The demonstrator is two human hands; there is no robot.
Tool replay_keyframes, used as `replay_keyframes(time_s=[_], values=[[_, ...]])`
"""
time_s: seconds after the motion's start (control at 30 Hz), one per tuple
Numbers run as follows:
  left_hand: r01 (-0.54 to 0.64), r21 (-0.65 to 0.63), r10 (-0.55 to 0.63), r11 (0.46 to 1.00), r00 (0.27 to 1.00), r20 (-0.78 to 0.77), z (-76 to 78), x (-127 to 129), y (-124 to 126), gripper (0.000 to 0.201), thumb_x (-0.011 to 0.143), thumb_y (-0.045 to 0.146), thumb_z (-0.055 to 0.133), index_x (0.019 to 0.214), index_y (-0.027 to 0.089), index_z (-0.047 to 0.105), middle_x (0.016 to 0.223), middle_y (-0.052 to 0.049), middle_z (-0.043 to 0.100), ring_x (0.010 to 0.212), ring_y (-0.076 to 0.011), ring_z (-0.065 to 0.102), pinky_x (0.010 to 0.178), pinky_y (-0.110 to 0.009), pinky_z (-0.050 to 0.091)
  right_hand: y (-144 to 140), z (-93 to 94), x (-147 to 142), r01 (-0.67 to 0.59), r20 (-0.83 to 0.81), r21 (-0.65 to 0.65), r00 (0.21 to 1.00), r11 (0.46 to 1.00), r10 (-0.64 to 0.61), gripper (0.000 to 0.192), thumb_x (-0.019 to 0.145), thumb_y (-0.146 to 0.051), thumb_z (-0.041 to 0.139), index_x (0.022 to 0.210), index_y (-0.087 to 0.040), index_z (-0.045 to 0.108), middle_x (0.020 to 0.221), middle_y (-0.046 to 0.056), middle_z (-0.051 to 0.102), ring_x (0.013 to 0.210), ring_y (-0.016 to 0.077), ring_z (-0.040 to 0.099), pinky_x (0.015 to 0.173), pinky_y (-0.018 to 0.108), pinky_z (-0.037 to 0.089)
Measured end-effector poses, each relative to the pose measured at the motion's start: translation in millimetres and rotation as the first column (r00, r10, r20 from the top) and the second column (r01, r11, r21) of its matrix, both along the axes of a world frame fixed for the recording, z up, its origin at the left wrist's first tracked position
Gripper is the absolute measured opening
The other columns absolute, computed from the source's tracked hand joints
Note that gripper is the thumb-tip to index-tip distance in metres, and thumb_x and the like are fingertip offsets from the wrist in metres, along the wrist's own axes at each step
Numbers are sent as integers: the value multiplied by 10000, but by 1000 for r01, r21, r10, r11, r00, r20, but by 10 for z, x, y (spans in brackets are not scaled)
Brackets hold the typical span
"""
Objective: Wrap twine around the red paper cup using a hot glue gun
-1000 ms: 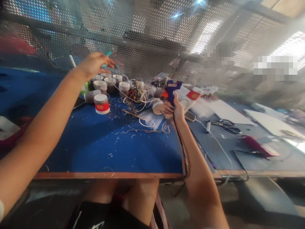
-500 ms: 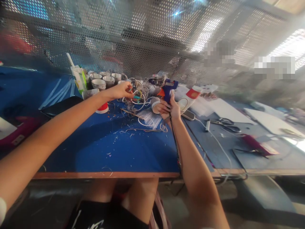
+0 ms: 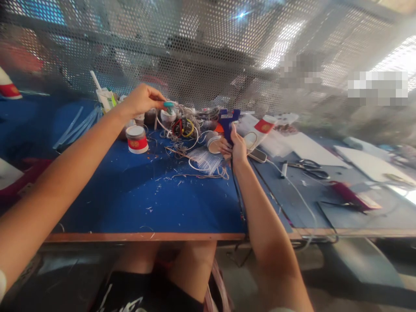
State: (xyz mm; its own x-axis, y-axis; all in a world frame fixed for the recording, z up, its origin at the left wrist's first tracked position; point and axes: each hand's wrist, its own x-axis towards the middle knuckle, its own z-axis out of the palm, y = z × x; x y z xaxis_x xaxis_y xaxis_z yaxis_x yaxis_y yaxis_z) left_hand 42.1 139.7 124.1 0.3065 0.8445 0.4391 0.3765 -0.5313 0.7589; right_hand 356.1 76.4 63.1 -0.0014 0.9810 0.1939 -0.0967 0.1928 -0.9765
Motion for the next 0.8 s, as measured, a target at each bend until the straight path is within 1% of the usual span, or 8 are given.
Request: replay_keyframes(time_s=[0.1, 0.23, 0.33, 0.43, 0.53, 0.67, 0.73, 0.8], values=[[-137, 22, 137, 990, 991, 6, 30, -83, 16, 435, 651, 577, 734, 878, 206, 711, 913, 0, 772, 997, -219, 598, 897, -357, 423, -15, 7, 22, -38, 19, 0, 999, 999, 38, 490, 771, -703, 631, 701, -254, 448, 469, -85, 272, 408, 68, 156, 397, 257, 184], [-181, 9, 181, 983, 983, 27, 109, -160, 0, 630, 651, 720, 601, 1090, 274, 666, 952, 90, 770, 1187, -238, 481, 984, -372, 318, -13, -3, 45, -56, 50, 24, 997, 998, 54, 426, 802, -636, 635, 722, -252, 468, 461, -81, 337, 390, 71, 206, 395, 239, 175], [-261, 26, 259, 965, 963, 72, 226, -220, -53, 706, 638, 744, 563, 1158, 272, 638, 936, 89, 765, 1226, -255, 443, 1012, -384, 286, 16, -37, 59, -23, 70, 58, 997, 998, 19, 397, 786, -578, 697, 733, -259, 466, 447, -92, 348, 372, 70, 244, 391, 228, 184], [-317, 58, 308, 947, 943, 129, 330, -257, -134, 643, 601, 716, 624, 1068, 277, 674, 928, 74, 759, 1172, -285, 483, 1006, -405, 309, 59, -82, 59, 51, 70, 113, 996, 992, -59, 491, 705, -633, 751, 702, -268, 423, 453, -95, 353, 367, 78, 285, 378, 229, 202], [-280, 72, 271, 957, 956, 113, 343, -230, -203, 530, 603, 668, 670, 981, 298, 704, 896, 71, 758, 1161, -304, 497, 1003, -411, 328, 96, -113, 64, 151, 52, 195, 985, 969, -164, 603, 597, -733, 761, 670, -267, 384, 463, -83, 393, 374, 93, 335, 363, 233, 223], [-208, 84, 210, 974, 977, -18, 231, -122, -233, 430, 658, 599, 679, 919, 264, 747, 892, 34, 764, 1055, -267, 569, 964, -373, 381, 131, -123, 131, 278, 11, 285, 956, 917, -294, 632, 574, -806, 706, 668, -267, 390, 459, -80, 406, 368, 98, 372, 351, 229, 231], [-177, 94, 187, 980, 976, -112, 181, -51, -217, 345, 678, 492, 707, 871, 212, 769, 880, -12, 764, 956, -244, 625, 898, -349, 425, 150, -129, 171, 339, -17, 326, 935, 882, -353, 630, 590, -823, 675, 678, -270, 387, 469, -80, 409, 368, 102, 391, 347, 229, 241], [-153, 99, 171, 983, 961, -217, 175, 56, -165, 250, 670, 366, 739, 824, 173, 780, 834, -32, 759, 900, -233, 664, 855, -325, 449, 171, -143, 183, 410, -56, 371, 905, 833, -421, 628, 604, -823, 661, 691, -271, 372, 478, -84, 410, 362, 102, 391, 342, 227, 238]])
